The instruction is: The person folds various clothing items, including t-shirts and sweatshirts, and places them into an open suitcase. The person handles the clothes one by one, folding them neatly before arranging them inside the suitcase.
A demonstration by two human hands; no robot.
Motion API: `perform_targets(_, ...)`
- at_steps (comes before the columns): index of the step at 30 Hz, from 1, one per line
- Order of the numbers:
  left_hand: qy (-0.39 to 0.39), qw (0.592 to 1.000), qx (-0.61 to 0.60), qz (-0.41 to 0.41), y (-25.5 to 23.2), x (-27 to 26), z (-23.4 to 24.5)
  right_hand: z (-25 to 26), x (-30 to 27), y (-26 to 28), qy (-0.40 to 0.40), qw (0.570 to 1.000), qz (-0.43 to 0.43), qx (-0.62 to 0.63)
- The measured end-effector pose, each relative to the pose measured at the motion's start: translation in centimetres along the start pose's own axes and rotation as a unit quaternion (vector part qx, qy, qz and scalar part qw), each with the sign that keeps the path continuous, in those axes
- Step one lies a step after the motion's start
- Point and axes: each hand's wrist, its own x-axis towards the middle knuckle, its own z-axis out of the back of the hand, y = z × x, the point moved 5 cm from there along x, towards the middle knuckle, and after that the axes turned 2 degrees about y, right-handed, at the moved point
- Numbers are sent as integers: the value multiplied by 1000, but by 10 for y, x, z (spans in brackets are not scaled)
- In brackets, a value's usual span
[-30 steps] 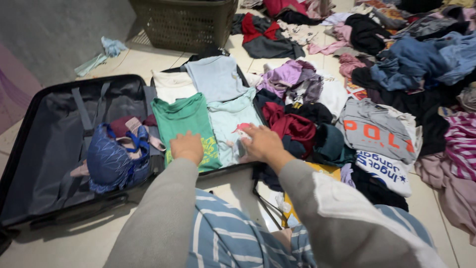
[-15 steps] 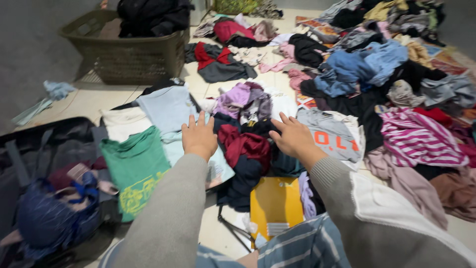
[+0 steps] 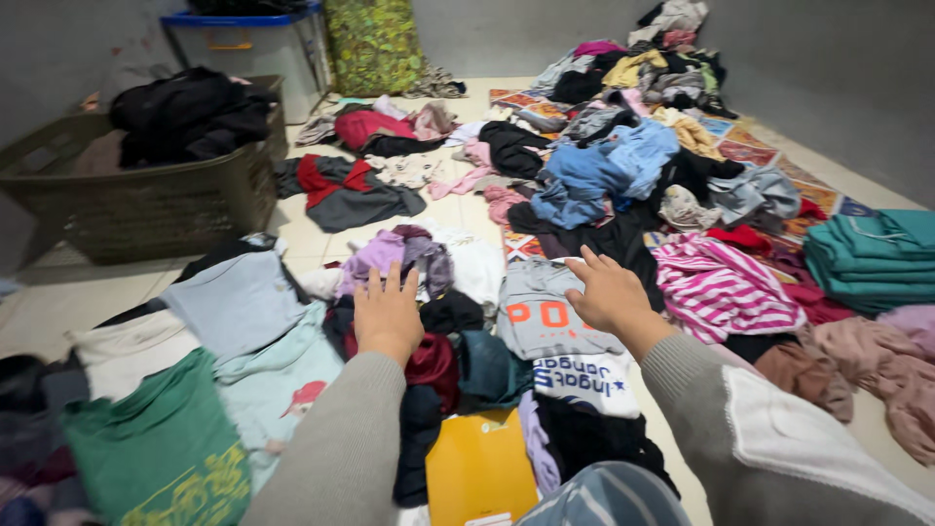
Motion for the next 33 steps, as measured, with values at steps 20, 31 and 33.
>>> perform_targets(20, 193, 959, -140, -156, -231, -7, -133, -159, -51, -52, 111, 989, -9, 94)
perform_targets(31, 159, 958, -206, -117, -248, 7, -168, -176, -42, -57, -132, 969, 11, 207)
perform_targets(33, 139, 962, -202, -121, -249, 9, -167, -177, -41, -56, -129, 968, -6, 215)
